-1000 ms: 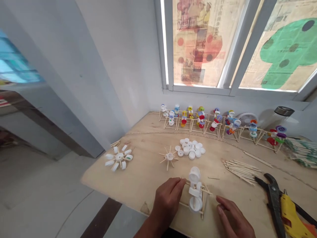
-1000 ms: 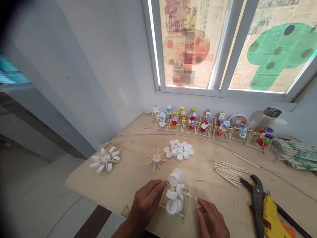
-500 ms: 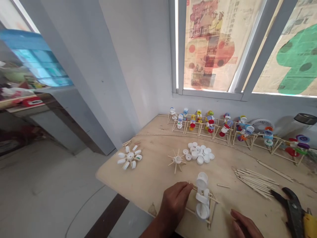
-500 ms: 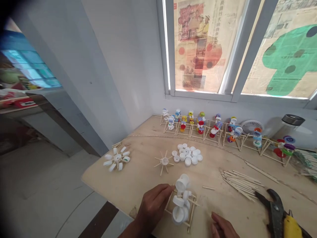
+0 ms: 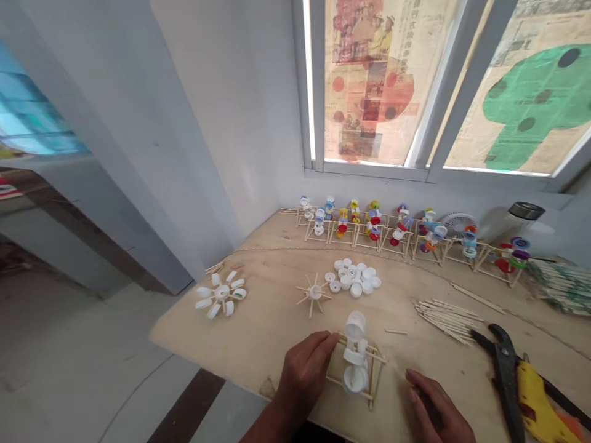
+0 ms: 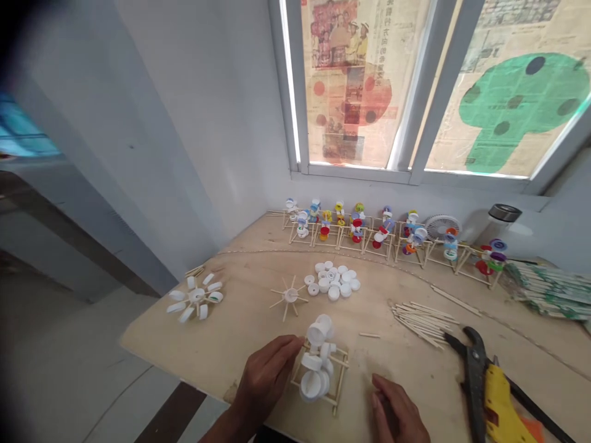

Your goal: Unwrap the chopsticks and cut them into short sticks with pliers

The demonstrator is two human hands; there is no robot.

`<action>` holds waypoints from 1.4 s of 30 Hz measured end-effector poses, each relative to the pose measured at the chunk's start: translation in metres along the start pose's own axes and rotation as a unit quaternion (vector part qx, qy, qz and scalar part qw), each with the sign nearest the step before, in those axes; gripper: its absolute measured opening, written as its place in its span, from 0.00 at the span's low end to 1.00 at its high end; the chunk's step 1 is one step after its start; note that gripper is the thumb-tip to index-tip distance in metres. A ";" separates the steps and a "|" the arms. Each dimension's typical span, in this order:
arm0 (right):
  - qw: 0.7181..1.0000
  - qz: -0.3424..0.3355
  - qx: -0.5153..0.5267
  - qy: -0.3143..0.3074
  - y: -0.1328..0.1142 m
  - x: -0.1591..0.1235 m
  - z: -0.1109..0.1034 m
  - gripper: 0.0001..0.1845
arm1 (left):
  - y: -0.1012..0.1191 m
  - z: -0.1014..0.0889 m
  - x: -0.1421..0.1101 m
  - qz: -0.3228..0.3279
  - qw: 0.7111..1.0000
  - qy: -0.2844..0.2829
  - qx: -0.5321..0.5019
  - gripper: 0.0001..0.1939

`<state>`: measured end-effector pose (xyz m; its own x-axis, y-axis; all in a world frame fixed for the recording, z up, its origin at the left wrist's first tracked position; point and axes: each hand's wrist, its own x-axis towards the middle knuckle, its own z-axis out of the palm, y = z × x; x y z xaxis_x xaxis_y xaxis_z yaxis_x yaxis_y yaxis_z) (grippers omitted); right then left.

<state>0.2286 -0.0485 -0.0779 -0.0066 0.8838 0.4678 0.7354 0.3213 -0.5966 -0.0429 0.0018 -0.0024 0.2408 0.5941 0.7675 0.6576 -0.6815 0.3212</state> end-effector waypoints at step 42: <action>0.997 -0.021 0.064 -0.022 -0.089 0.055 -0.006 0.09 | 0.012 0.003 -0.002 -0.171 0.982 -0.048 -0.066 0.11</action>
<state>0.1670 -0.0310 0.0051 -0.0675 0.8817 0.4670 0.6416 0.3968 -0.6564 -0.0331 -0.0066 -0.0021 0.0920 0.8312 0.5483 0.6143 -0.4807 0.6257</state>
